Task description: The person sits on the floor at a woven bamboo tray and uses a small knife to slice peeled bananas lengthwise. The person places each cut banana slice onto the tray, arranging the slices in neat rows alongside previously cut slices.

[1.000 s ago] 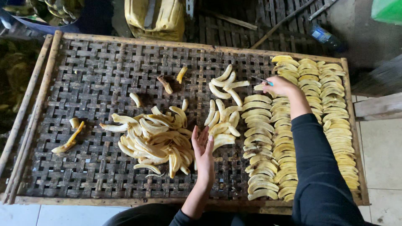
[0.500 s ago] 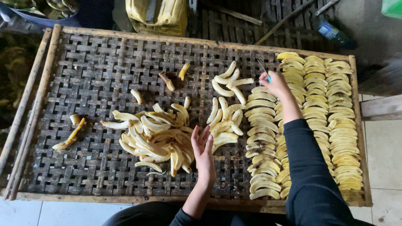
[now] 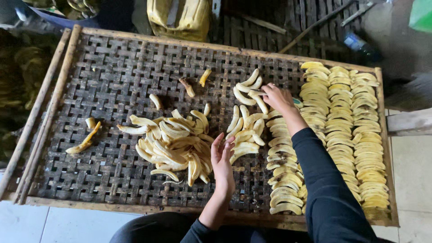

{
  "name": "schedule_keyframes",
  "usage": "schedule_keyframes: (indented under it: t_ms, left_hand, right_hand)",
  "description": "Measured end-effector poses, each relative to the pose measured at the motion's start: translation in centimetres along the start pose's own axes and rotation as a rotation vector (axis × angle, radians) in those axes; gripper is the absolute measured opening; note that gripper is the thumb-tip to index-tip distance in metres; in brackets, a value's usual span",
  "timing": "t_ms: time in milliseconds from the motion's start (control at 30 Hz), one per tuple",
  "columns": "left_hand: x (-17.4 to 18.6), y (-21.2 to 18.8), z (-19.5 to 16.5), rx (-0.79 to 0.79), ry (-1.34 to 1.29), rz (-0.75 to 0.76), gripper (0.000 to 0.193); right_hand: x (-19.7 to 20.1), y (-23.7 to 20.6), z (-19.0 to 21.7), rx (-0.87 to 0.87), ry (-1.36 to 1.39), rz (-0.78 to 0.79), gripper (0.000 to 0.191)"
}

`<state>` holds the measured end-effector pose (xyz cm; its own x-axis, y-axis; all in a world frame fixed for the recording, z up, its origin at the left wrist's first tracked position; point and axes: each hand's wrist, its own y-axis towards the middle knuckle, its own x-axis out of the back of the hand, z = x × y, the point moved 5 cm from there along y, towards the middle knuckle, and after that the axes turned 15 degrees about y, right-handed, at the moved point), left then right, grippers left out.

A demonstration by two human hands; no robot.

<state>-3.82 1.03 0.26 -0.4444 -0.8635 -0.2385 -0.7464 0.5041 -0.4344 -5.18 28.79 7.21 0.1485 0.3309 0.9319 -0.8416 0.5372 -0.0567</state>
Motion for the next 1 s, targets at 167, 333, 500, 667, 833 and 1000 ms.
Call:
schedule_keyframes:
  t_ms: [167, 333, 500, 667, 833, 1000]
  left_hand:
    - [1.1, -0.6, -0.9, -0.123, 0.006, 0.036, 0.04]
    - [0.7, -1.2, -2.1, -0.408, 0.205, 0.007, 0.049]
    - [1.4, -2.1, -2.9, -0.321, 0.034, -0.004, 0.042]
    - [3.4, -3.5, -6.6, -0.298, -0.318, -0.098, 0.023]
    - [3.5, -4.4, -9.3, -0.186, -0.47, -0.111, 0.021]
    - [3.3, -5.1, -10.2, -0.175, -0.53, -0.103, 0.02]
  right_hand:
    - [0.4, -1.9, 1.7, -0.036, 0.127, -0.073, 0.024]
    - [-3.9, -10.1, 4.7, -0.392, 0.59, 0.26, 0.036]
    - [-4.7, -19.1, 11.7, -0.119, 0.803, 0.224, 0.026]
    - [-2.0, -26.5, 15.4, -0.072, 1.015, -0.068, 0.037]
    - [-1.7, -29.9, 17.2, -0.038, 0.94, -0.05, 0.043]
    - [-0.9, -30.0, 17.6, 0.128, 0.881, -0.142, 0.04]
